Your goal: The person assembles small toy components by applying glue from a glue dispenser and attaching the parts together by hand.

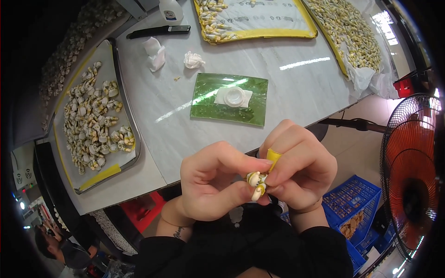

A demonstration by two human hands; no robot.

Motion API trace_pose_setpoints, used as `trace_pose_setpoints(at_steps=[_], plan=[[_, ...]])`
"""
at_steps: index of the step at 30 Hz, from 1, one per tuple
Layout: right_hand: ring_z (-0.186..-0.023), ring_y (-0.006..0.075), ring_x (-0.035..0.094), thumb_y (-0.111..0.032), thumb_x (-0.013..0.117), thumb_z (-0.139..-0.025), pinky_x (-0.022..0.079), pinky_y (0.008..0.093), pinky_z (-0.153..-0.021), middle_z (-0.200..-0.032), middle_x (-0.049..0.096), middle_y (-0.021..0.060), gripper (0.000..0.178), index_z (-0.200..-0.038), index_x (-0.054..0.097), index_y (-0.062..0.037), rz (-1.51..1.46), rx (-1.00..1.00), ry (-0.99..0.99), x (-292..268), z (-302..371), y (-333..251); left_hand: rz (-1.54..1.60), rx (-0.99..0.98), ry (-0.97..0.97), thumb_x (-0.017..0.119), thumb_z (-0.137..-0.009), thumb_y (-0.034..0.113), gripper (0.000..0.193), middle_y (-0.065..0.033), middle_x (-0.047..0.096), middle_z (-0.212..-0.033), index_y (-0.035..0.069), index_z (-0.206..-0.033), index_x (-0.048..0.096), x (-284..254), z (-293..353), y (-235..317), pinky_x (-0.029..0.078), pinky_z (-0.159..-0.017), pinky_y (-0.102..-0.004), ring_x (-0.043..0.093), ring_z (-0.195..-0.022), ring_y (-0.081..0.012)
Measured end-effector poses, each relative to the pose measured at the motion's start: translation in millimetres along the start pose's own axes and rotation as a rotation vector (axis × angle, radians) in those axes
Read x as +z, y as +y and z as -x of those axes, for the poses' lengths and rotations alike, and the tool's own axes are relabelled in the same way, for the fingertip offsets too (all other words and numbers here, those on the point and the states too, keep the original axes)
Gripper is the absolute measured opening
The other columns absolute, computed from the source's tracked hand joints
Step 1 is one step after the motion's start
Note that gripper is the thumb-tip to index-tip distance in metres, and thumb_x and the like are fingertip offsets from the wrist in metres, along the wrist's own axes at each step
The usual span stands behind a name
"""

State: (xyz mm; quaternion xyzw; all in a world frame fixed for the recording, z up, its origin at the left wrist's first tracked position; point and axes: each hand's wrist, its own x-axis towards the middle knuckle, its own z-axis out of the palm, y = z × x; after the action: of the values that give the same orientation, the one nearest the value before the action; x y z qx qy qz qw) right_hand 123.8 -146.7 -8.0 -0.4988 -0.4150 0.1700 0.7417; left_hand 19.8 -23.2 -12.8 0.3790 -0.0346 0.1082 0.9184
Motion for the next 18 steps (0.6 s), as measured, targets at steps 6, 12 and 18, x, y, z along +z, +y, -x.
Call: trace_pose_setpoints(at_steps=[6, 12, 18], plan=[[-0.071, 0.0206, 0.054, 0.005, 0.066, -0.068, 0.043, 0.0284, -0.064, -0.077, 0.058, 0.0075, 0.016, -0.081, 0.061, -0.0024, 0.042, 0.041, -0.06, -4, -10, 2, -0.034, -0.037, 0.061, 0.057, -0.082, -0.006, 0.022, -0.017, 0.061, -0.092, -0.008, -0.104, 0.053, -5, -1, 3, 0.054, -0.072, -0.0293, 0.062, -0.081, -0.0186], [-0.076, 0.0192, 0.054, 0.003, 0.064, -0.076, 0.044, 0.0279, -0.067, -0.084, 0.059, 0.0077, 0.013, -0.087, 0.06, -0.0025, 0.025, 0.015, -0.094, -4, -3, -7, -0.089, -0.034, 0.048, 0.057, -0.083, -0.005, 0.019, -0.0158, 0.062, -0.093, -0.006, -0.102, 0.055, 1, 4, 6, 0.053, -0.072, -0.0311, 0.062, -0.081, -0.0188], [-0.077, 0.0189, 0.054, 0.001, 0.065, -0.076, 0.043, 0.0276, -0.068, -0.084, 0.059, 0.0078, 0.016, -0.091, 0.06, -0.0022, 0.032, -0.074, -0.064, -3, -1, -10, -0.379, 0.13, 0.121, 0.065, -0.08, 0.006, 0.021, -0.0139, 0.064, -0.088, -0.006, -0.095, 0.057, 6, 0, -2, 0.05, -0.074, -0.0264, 0.062, -0.08, -0.0169]])
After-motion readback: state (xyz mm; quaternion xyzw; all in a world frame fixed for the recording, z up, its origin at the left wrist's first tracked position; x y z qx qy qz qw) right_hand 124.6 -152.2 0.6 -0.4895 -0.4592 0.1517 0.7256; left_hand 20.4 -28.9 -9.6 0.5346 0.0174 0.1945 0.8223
